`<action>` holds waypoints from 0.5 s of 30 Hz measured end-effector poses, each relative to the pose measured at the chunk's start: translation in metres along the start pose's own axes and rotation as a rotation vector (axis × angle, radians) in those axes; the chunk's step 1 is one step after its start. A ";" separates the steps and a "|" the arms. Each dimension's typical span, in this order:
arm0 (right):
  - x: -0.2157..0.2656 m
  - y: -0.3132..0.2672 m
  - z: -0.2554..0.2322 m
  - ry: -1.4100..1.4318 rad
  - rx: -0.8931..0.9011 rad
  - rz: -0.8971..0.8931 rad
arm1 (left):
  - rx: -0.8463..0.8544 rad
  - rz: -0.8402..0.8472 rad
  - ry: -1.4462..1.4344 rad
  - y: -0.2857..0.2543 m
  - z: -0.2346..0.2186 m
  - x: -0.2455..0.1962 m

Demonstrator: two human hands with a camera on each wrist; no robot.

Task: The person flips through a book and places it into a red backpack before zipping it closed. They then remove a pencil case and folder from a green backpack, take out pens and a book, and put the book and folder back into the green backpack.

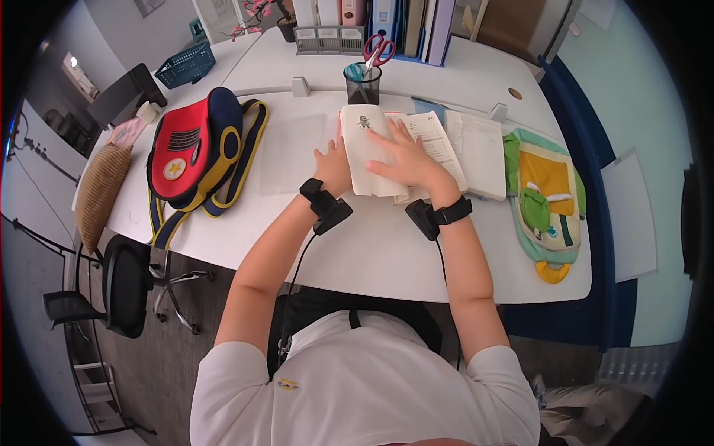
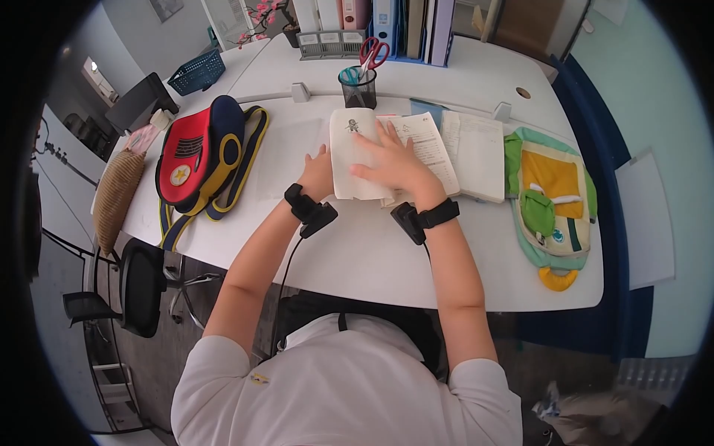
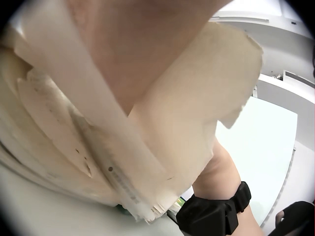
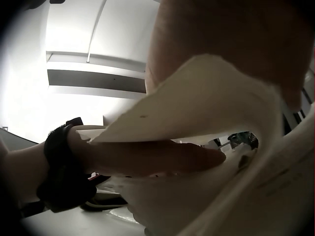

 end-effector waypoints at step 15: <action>-0.010 -0.001 0.024 -0.165 0.178 0.057 | -0.187 -0.077 -0.167 -0.002 -0.029 -0.005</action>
Point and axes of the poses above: each hand's wrist, its own y-axis towards the middle knuckle, its own z-axis out of the palm, x = y × z, the point moved 9 cm from there along y, towards the middle knuckle, and after that the axes turned 12 degrees about -y, right-handed, at the moved point
